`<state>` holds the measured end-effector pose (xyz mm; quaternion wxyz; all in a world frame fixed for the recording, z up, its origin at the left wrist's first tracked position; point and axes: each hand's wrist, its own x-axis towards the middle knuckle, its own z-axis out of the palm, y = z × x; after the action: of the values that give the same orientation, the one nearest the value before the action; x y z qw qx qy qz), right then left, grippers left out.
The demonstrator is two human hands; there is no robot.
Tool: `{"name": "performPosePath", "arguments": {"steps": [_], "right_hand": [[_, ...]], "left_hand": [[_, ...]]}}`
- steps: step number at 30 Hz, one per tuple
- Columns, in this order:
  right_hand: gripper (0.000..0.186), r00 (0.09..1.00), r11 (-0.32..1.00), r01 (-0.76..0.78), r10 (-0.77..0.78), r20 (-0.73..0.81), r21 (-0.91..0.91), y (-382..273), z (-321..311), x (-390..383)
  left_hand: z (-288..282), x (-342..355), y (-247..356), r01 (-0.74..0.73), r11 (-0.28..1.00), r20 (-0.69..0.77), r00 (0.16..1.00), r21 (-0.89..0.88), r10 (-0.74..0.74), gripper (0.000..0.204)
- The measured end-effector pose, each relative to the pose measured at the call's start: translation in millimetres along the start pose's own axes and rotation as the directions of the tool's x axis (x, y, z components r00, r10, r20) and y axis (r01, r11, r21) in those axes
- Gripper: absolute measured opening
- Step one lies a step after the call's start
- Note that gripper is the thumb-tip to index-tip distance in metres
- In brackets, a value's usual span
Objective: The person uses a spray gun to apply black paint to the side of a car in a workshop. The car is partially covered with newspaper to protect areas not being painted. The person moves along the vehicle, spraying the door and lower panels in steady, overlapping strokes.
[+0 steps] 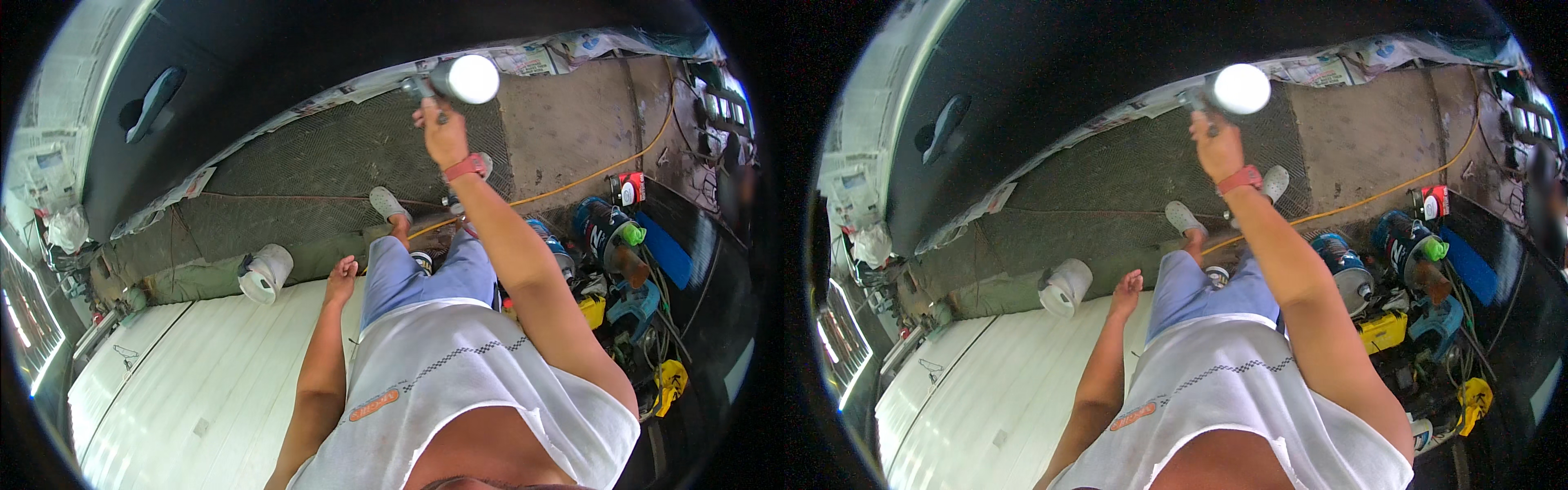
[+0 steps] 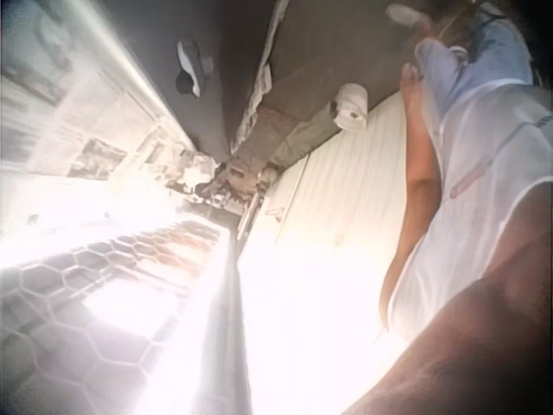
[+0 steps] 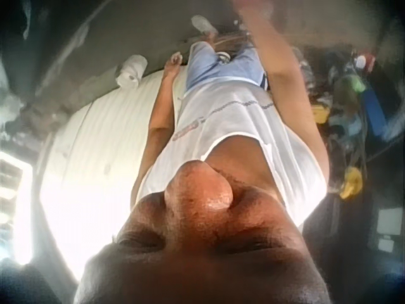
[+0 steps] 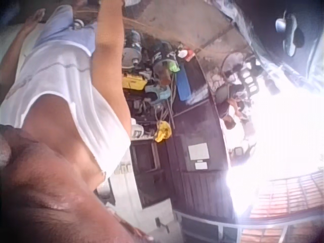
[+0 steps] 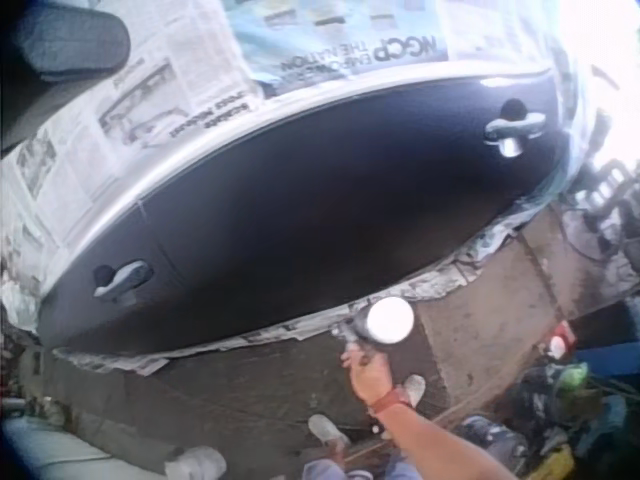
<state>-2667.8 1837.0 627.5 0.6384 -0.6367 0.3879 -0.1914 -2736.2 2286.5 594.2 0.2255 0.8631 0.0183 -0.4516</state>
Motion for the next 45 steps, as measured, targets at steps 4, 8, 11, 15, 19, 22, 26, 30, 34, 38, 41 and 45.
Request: {"name": "performPosePath", "arguments": {"steps": [4, 8, 11, 15, 19, 22, 26, 30, 34, 38, 41, 45], "right_hand": [[0.045, 0.976, 0.969, 0.182, -0.158, 0.148, -0.170, -11, 76, -35], [0.047, 0.938, 0.970, 0.232, -0.204, 0.282, -0.071, -37, 116, -53], [0.047, 0.928, 0.991, 0.127, -0.135, 0.348, 0.045, -58, 115, -52], [0.045, 0.966, 0.993, 0.118, -0.119, 0.228, 0.018, -73, 58, -35], [0.042, 0.995, 0.996, 0.092, -0.091, 0.036, -0.016, -66, -37, -15], [0.042, 0.993, 0.999, 0.000, -0.004, -0.121, -0.035, -61, -123, 2], [0.051, 0.951, 0.999, -0.032, 0.041, -0.308, 0.035, -58, -224, 29], [0.058, 0.878, 1.000, -0.023, 0.025, -0.479, 0.009, -65, -310, 63], [0.057, 0.778, 0.999, 0.031, -0.010, -0.629, 0.023, -83, -350, 87], [0.059, 0.815, 0.999, 0.037, -0.020, -0.580, 0.016, -100, -338, 85], [0.060, 0.903, 0.999, 0.003, 0.013, -0.429, 0.038, -114, -284, 57], [0.052, 0.981, 0.998, 0.005, 0.007, -0.193, 0.061, -130, -180, 5]], "left_hand": [[-26, 4, -16, -0.063, 0.998, -0.058, 0.996, -0.025, 0.061, 0.039], [-52, 0, -10, -0.078, 0.997, -0.062, 0.995, -0.009, 0.077, 0.038], [-53, 4, -43, -0.160, 0.986, -0.116, 0.980, 0.040, 0.163, 0.042], [-58, -1, -34, -0.039, 0.999, -0.084, 0.996, -0.006, 0.039, 0.039], [-49, 0, -35, -0.032, 0.996, -0.057, 0.998, -0.087, 0.027, 0.040], [-41, -19, 28, 0.048, 0.998, -0.035, 0.998, -0.036, -0.049, 0.041], [-27, -16, 67, 0.035, 0.999, -0.024, 0.999, 0.041, -0.034, 0.041], [-12, -15, 109, -0.053, 0.995, -0.024, 0.998, 0.081, 0.055, 0.041], [-4, -31, 181, -0.122, 0.988, -0.001, 0.992, 0.099, 0.122, 0.042], [2, -28, 199, -0.188, 0.978, 0.028, 0.982, 0.093, 0.186, 0.043], [1, -24, 230, -0.316, 0.946, 0.030, 0.949, 0.076, 0.314, 0.043], [-3, -29, 297, -0.436, 0.890, 0.098, 0.888, -0.133, 0.449, 0.045]]}}
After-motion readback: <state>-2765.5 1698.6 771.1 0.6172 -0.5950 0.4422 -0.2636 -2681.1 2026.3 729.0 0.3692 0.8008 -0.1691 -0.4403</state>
